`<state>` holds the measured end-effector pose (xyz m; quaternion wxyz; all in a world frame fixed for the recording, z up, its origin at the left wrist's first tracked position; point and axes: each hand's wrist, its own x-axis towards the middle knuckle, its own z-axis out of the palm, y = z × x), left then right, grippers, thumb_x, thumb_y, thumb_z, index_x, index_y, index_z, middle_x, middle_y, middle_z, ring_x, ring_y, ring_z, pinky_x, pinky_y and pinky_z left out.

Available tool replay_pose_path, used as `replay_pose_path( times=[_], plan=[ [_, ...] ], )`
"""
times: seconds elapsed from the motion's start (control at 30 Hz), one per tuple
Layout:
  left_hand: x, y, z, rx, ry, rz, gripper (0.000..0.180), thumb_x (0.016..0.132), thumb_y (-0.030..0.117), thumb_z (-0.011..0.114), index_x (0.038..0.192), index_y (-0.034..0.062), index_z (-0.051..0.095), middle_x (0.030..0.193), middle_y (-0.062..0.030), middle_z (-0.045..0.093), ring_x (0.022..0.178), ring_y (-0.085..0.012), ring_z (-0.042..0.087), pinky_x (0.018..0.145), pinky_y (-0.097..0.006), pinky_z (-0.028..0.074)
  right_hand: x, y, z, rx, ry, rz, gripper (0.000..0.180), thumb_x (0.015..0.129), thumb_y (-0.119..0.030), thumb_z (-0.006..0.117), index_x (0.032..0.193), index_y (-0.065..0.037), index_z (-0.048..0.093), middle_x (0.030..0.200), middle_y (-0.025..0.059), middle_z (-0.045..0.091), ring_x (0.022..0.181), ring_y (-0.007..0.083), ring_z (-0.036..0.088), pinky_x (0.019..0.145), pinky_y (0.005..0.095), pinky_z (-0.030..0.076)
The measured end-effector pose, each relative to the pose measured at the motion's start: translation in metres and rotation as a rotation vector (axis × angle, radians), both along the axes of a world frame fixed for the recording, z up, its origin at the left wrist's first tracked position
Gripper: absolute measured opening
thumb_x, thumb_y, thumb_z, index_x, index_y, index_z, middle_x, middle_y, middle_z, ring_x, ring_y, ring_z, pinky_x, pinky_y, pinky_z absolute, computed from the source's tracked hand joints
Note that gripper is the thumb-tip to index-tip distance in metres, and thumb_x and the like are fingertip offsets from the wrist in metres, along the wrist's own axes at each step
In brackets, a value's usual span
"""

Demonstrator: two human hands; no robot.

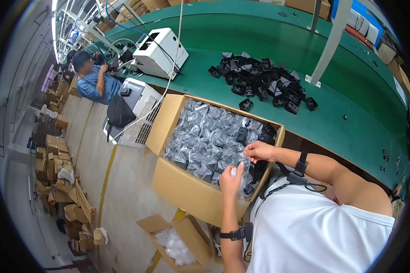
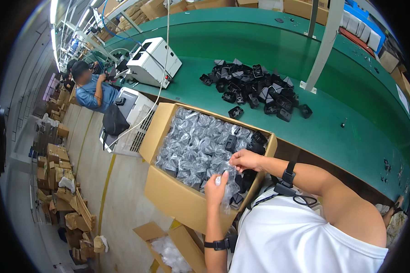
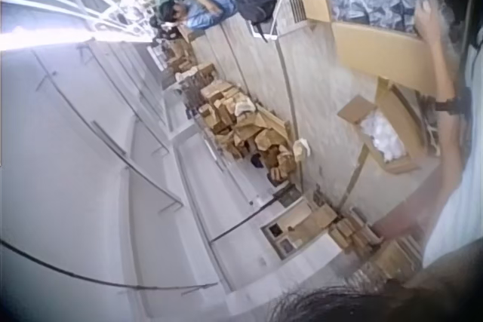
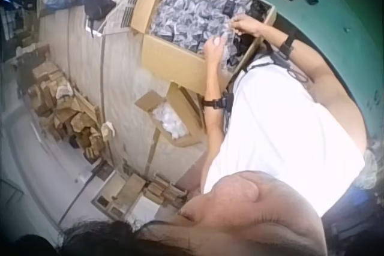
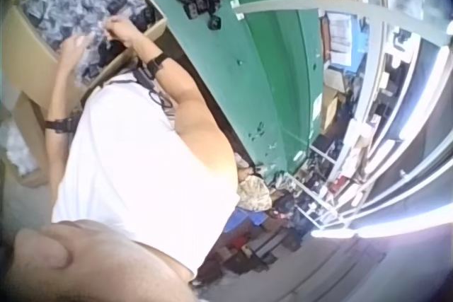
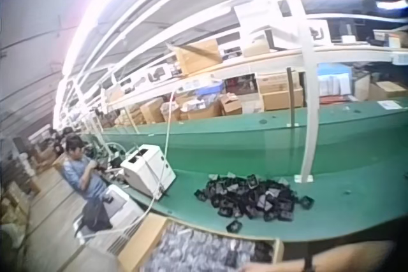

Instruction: The person opens a cardboard box and removes multiple small black items wrapped in plastic. They unwrap each item and place it on a green workbench. The person continues this process throughout the clip, handling items one at a time.

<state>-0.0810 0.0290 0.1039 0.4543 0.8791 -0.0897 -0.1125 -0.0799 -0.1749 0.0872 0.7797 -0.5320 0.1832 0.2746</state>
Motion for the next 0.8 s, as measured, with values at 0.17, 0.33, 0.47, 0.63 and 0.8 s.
replay_pose_path(
  times=[0.17,0.33,0.47,0.63,0.8],
  plan=[
    [-0.001,-0.001,-0.011,0.078,0.026,-0.049,0.036,0.089,0.033,0.065,0.075,0.0006,0.059,0.057,-0.0083,0.053,0.056,-0.0118,0.046,0.052,-0.035,0.038,-0.003,0.0,-0.001,-0.195,-0.121,0.138,0.015,0.09,-0.017,0.062,0.094,-0.002,0.061,0.077,0.0007,0.061,0.066,0.0082,0.06,0.059,0.0241,0.051],
    [-0.015,0.027,-0.028,-0.292,0.138,-0.019,0.023,0.086,0.017,0.066,0.072,0.0021,0.055,0.063,-0.0014,0.049,0.061,-0.0106,0.043,0.057,-0.03,0.038,-0.002,-0.013,0.005,-0.643,-0.462,0.083,0.022,0.083,-0.018,0.066,0.098,-0.003,0.063,0.084,0.0082,0.065,0.069,0.019,0.064,0.066,0.0326,0.053],
    [-0.02,0.044,-0.013,-0.49,-0.018,0.089,0.009,0.074,0.0,0.062,0.072,0.0014,0.053,0.092,-0.0043,0.059,0.085,-0.0134,0.051,0.081,-0.027,0.04,0.014,-0.039,0.005,-1.19,-0.686,0.241,0.023,0.077,-0.017,0.065,0.098,-0.008,0.065,0.096,0.0119,0.063,0.093,0.0291,0.062,0.081,0.0402,0.05],
    [-0.029,0.056,-0.008,-0.727,0.186,0.253,0.015,0.069,-0.004,0.059,0.082,0.0019,0.055,0.09,-0.0042,0.06,0.081,-0.0122,0.055,0.08,-0.026,0.043,0.028,-0.047,-0.024,-1.555,-0.661,0.577,0.039,0.072,-0.029,0.074,0.104,-0.009,0.063,0.101,0.0111,0.062,0.101,0.0308,0.06,0.084,0.0406,0.05],
    [-0.035,0.04,0.01,-0.68,0.321,0.243,0.02,0.075,0.003,0.058,0.095,0.0024,0.061,0.079,-0.0008,0.056,0.071,-0.0093,0.05,0.069,-0.023,0.041,0.033,-0.036,-0.025,-1.625,-0.517,0.691,0.056,0.068,-0.039,0.079,0.108,-0.008,0.057,0.105,0.013,0.062,0.097,0.0328,0.063,0.083,0.0433,0.05]
  ],
)
